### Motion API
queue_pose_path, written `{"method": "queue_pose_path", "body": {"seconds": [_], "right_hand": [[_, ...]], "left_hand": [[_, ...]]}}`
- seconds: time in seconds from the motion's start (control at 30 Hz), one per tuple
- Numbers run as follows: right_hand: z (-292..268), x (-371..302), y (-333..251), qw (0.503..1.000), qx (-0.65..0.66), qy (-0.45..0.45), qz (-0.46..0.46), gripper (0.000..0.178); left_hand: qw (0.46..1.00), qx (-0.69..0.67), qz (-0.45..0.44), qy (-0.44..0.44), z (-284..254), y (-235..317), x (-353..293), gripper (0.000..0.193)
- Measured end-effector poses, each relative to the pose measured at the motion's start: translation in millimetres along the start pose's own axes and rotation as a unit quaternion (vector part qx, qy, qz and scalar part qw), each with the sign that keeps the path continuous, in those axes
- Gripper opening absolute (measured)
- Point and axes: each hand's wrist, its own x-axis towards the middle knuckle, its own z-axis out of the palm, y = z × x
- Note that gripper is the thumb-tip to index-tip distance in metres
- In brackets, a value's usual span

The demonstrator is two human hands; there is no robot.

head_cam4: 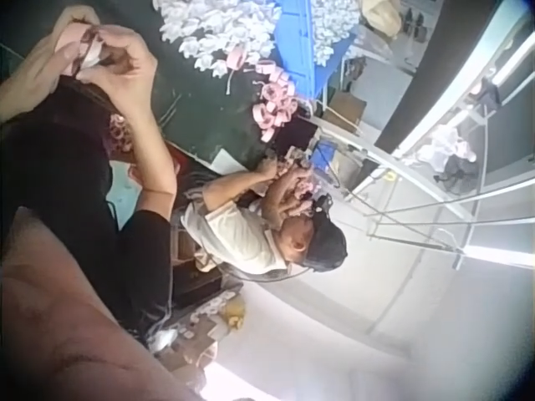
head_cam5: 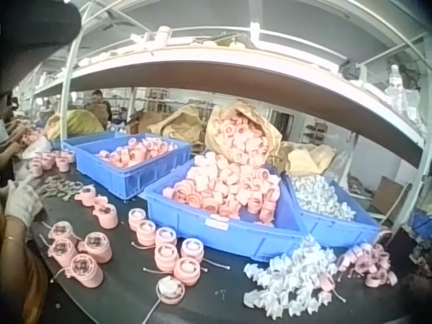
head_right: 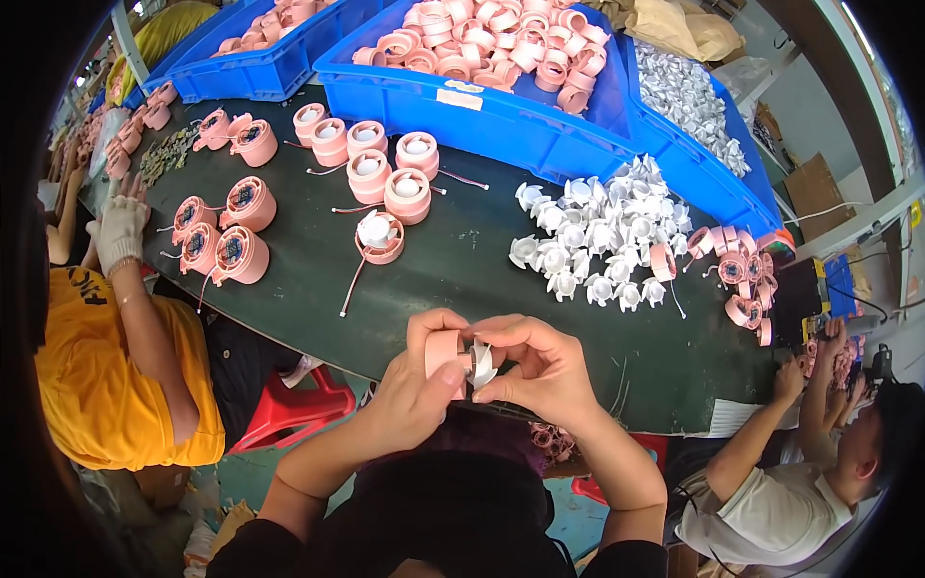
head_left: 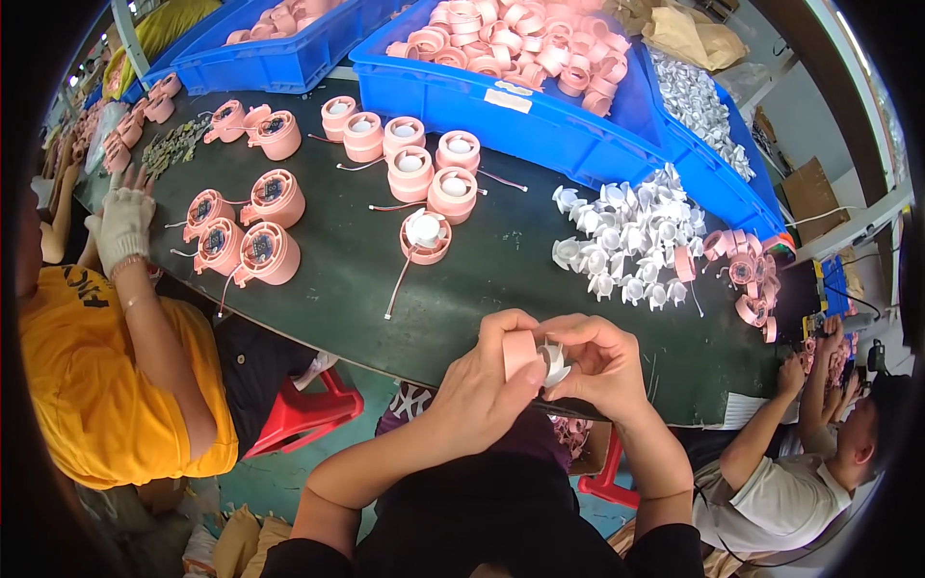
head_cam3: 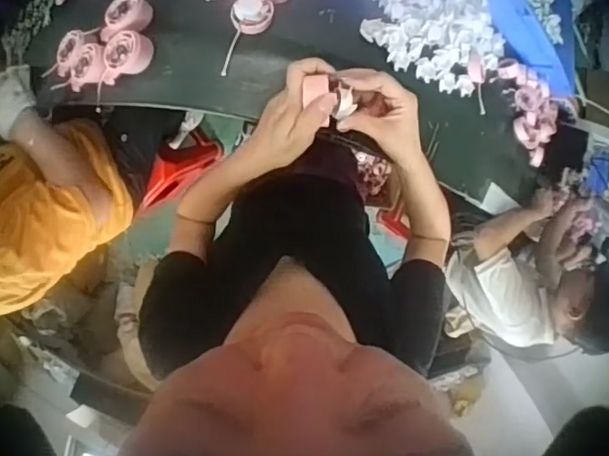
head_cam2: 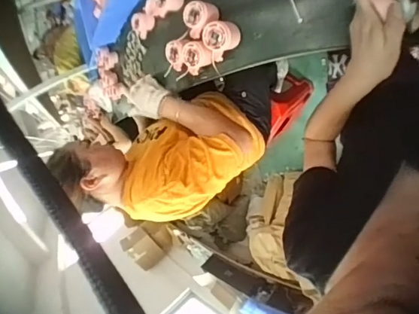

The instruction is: The person assembles small plastic electronic components by hand, taking electronic parts from blue bins and fitting them into plastic housings on a factory production line.

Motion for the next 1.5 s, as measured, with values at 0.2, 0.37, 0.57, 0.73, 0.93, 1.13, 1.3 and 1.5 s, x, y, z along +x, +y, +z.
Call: {"method": "queue_pose_path", "body": {"seconds": [0.2, 0.37, 0.57, 0.73, 0.93, 1.13, 1.3, 1.5], "right_hand": [[-3, -1, -23, 0.987, 0.071, -0.001, 0.147, 0.028], [-5, -3, -19, 0.990, 0.058, -0.027, 0.125, 0.015], [-9, -2, -8, 0.986, 0.115, -0.068, 0.097, 0.017], [8, -5, -15, 0.998, 0.048, -0.023, 0.044, 0.020], [15, -13, -14, 0.996, 0.013, 0.051, 0.068, 0.028], [12, -11, -11, 0.987, 0.073, 0.073, 0.123, 0.021], [20, -21, -9, 0.991, -0.120, 0.049, 0.032, 0.028], [17, -15, -21, 0.987, 0.055, 0.036, 0.148, 0.028]], "left_hand": [[0.987, -0.156, -0.017, -0.035, 1, -8, -2, 0.040], [0.985, -0.148, 0.003, -0.086, 6, -6, -3, 0.042], [0.954, -0.287, 0.000, -0.090, 11, 0, -7, 0.042], [0.993, -0.089, 0.073, 0.008, 11, -3, -5, 0.041], [0.990, -0.142, 0.001, 0.021, 13, 0, -7, 0.037], [0.987, -0.160, -0.009, 0.013, 12, -2, -9, 0.037], [0.990, -0.134, -0.025, 0.027, 8, 0, -10, 0.037], [0.995, -0.049, 0.070, 0.056, 6, -7, -13, 0.041]]}}
